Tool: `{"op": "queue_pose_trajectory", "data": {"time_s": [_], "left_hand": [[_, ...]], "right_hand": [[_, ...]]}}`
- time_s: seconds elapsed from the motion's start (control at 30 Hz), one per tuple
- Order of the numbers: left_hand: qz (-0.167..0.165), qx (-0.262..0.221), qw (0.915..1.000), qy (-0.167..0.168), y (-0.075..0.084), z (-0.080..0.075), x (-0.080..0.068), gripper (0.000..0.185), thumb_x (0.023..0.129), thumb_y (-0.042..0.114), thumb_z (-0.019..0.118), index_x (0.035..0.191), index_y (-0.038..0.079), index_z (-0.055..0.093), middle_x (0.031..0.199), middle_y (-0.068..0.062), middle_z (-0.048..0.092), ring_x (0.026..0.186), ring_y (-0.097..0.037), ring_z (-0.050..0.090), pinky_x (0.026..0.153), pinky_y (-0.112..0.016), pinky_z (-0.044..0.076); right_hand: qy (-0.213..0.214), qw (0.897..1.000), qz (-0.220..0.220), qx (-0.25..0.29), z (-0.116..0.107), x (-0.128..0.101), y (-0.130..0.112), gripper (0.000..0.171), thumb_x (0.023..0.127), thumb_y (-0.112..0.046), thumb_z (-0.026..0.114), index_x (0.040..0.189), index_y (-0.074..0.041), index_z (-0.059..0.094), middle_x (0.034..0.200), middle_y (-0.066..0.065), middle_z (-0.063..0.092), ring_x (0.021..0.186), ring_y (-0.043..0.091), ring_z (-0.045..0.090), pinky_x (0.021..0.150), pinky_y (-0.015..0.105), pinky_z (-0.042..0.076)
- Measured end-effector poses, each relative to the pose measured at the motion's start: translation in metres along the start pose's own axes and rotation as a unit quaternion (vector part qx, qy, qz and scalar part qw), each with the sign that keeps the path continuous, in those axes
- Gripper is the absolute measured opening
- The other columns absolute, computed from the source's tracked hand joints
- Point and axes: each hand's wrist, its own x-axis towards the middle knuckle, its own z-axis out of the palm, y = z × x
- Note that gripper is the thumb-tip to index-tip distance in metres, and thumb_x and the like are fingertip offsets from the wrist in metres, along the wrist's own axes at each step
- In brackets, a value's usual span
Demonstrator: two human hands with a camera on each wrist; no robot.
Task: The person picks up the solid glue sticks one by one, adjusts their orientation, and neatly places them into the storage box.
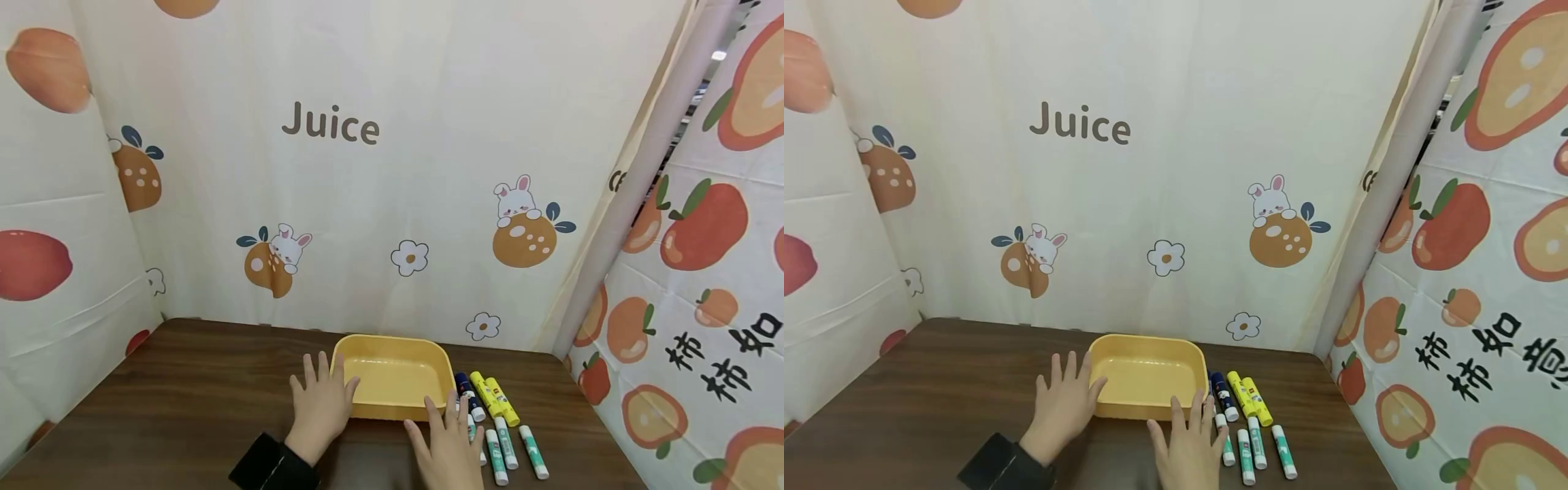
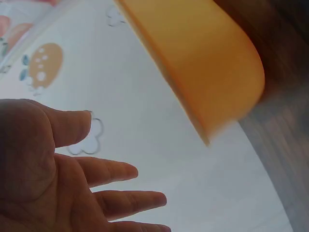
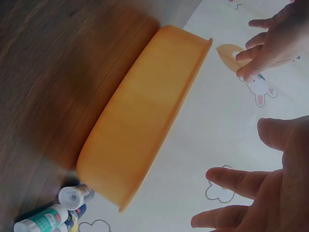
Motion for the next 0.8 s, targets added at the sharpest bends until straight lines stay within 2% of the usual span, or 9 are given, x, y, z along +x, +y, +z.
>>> {"op": "queue_pose_trajectory", "data": {"time_s": [0.3,0.57,0.7,0.8], "left_hand": [[-0.031,0.013,0.9994,-0.003,-0.009,0.016,0.044,0.057,0.097,0.036,0.044,0.141,0.000,0.038,0.138,-0.031,0.040,0.132,-0.053,0.027,0.097,-0.070,0.027],[-0.051,0.028,0.9977,-0.035,-0.023,0.040,0.062,0.058,0.098,0.034,0.045,0.142,-0.001,0.035,0.134,-0.033,0.043,0.128,-0.053,0.032,0.095,-0.067,0.031],[-0.065,0.025,0.9958,-0.059,-0.029,0.050,0.067,0.055,0.095,0.024,0.050,0.141,-0.003,0.037,0.122,-0.029,0.051,0.115,-0.047,0.045,0.090,-0.061,0.038],[-0.068,0.024,0.9946,-0.075,-0.030,0.052,0.070,0.053,0.092,0.015,0.051,0.139,-0.004,0.037,0.111,-0.026,0.057,0.098,-0.040,0.055,0.080,-0.054,0.045]], "right_hand": [[-0.001,1.000,0.008,0.004,0.002,0.009,0.007,0.063,0.088,-0.058,0.047,0.133,-0.015,0.053,0.151,0.024,0.024,0.140,0.045,0.016,0.098,0.075,0.012],[-0.014,1.000,0.018,0.004,0.005,0.018,0.012,0.061,0.089,-0.057,0.048,0.132,-0.014,0.054,0.151,0.024,0.023,0.140,0.044,0.014,0.097,0.076,0.011],[-0.016,1.000,0.017,0.009,0.005,0.022,0.018,0.060,0.090,-0.055,0.048,0.133,-0.014,0.053,0.152,0.024,0.021,0.141,0.044,0.013,0.097,0.076,0.012],[-0.017,1.000,0.015,0.012,0.001,0.029,0.025,0.062,0.091,-0.056,0.045,0.135,-0.014,0.051,0.152,0.025,0.021,0.141,0.044,0.012,0.097,0.076,0.011]]}}
